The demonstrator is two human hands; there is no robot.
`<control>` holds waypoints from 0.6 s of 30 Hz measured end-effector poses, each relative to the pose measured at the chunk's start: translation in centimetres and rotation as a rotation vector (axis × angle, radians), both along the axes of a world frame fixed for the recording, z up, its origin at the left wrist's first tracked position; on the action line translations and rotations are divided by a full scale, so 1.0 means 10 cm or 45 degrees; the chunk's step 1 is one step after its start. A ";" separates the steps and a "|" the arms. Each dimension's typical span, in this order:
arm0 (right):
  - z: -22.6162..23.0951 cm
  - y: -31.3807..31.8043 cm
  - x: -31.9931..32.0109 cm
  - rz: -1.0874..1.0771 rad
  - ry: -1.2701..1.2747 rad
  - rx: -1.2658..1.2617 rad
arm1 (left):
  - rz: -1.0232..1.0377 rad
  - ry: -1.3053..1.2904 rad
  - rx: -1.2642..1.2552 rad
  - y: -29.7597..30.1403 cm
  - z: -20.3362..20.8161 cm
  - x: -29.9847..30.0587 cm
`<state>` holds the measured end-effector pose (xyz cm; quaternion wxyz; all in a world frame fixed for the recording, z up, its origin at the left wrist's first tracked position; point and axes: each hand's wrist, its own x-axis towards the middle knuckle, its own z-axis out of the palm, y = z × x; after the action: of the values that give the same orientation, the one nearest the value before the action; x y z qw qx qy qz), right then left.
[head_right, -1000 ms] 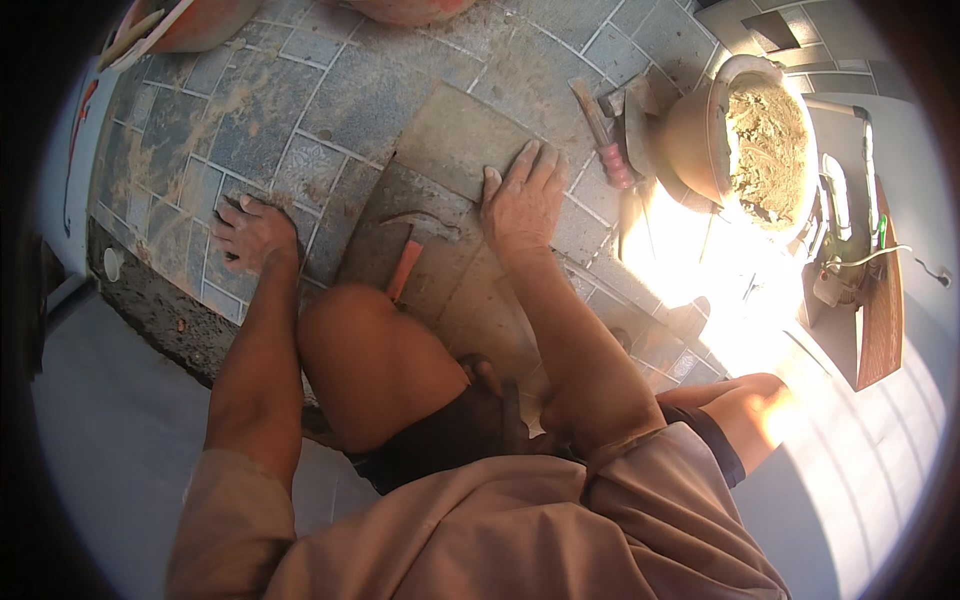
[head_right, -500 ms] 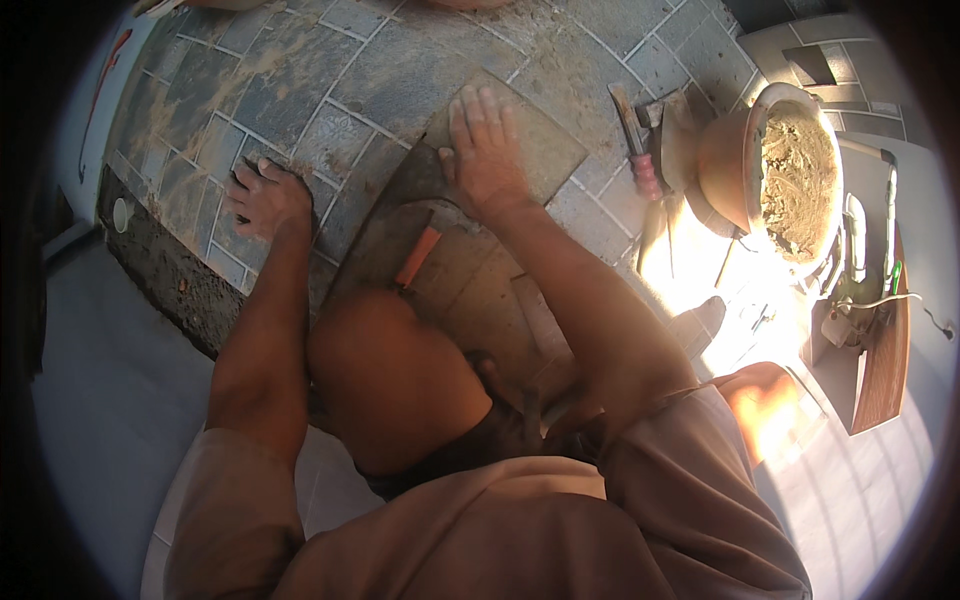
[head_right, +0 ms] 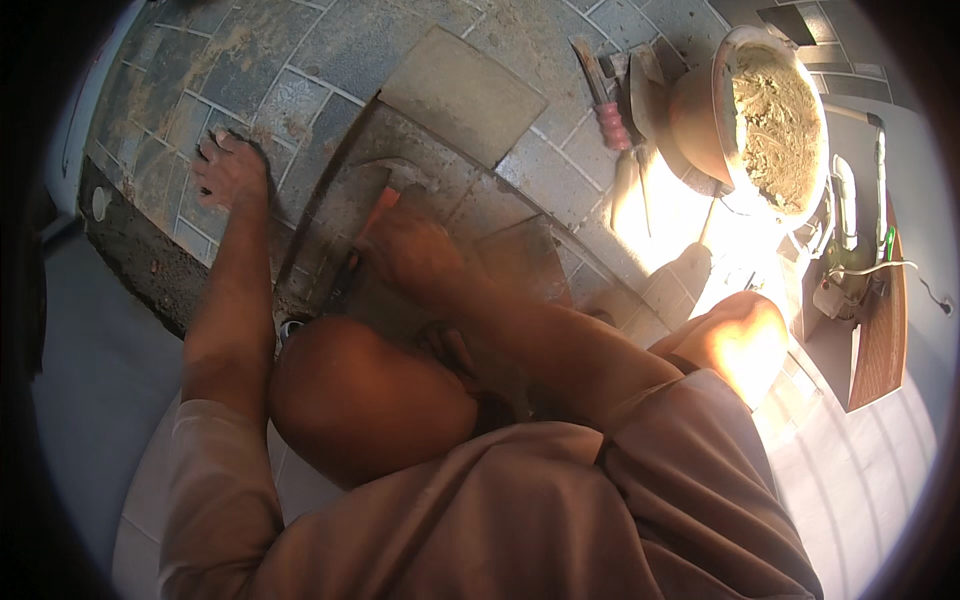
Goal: The person is sitting on the floor applying cement mortar to the back of a tile using a trowel. They place the tile into a gap in the existing floor tiling, press it down, and use a hammer to tap it into alignment. The person repeats this process for multiple tiles, ensuring they fit flush with the surrounding surface.
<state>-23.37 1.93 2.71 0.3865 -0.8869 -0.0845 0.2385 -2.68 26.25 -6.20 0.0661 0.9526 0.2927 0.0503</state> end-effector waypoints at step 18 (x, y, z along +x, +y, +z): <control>-0.34 -1.23 -1.83 -1.104 0.358 -0.708 | -0.402 -0.535 -0.733 -0.11 0.65 -1.04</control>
<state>-41.65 -10.36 -0.74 0.2074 -0.8689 0.4089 0.1866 -13.12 25.10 0.27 0.3962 0.8973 0.1248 0.1493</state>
